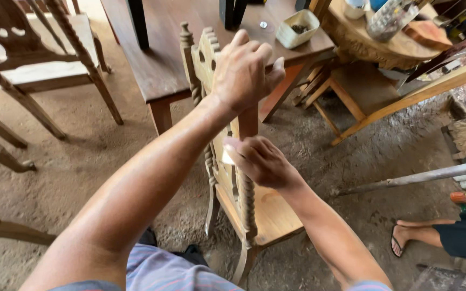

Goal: The person sands a wooden chair part by hand using sandpaper, rubbing the surface repeatedly to smooth the finish, and rotates the piece to reach different sides.

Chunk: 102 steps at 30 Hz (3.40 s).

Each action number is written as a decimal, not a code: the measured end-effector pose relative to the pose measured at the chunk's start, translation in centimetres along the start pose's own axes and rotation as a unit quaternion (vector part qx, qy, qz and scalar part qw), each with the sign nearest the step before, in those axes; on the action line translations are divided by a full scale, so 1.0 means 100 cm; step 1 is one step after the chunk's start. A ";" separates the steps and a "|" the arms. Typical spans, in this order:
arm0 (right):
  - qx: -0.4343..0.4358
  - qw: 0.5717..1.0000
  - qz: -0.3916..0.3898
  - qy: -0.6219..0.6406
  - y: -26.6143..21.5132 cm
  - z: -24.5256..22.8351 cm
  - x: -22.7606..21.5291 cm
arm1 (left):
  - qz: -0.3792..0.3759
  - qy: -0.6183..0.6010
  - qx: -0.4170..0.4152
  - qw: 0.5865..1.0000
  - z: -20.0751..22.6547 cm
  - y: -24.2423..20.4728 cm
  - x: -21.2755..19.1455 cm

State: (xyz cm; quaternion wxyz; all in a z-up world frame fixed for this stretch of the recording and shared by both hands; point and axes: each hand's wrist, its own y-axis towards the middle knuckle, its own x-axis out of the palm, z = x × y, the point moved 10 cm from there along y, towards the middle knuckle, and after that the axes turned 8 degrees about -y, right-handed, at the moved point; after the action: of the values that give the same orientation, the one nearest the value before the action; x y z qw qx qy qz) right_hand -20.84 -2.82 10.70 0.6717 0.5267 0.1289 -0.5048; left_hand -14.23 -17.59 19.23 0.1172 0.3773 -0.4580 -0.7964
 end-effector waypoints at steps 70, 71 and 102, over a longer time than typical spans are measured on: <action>0.290 0.955 0.030 -0.057 -0.061 -0.058 0.017 | -0.022 -0.057 -0.029 0.998 -0.008 0.004 -0.010; 0.293 0.954 0.027 -0.057 -0.071 -0.058 0.015 | 0.060 -0.060 0.055 0.995 0.007 -0.001 -0.026; 0.451 0.889 0.060 -0.051 -0.079 -0.022 0.023 | 0.021 -0.016 0.026 0.999 -0.003 0.005 -0.005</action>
State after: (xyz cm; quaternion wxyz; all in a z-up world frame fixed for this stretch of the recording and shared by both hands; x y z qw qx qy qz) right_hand -25.48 -1.71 3.63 0.3965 0.7532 -0.1788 -0.4935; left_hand -13.75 -17.74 19.80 0.1172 0.3575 -0.4880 -0.7876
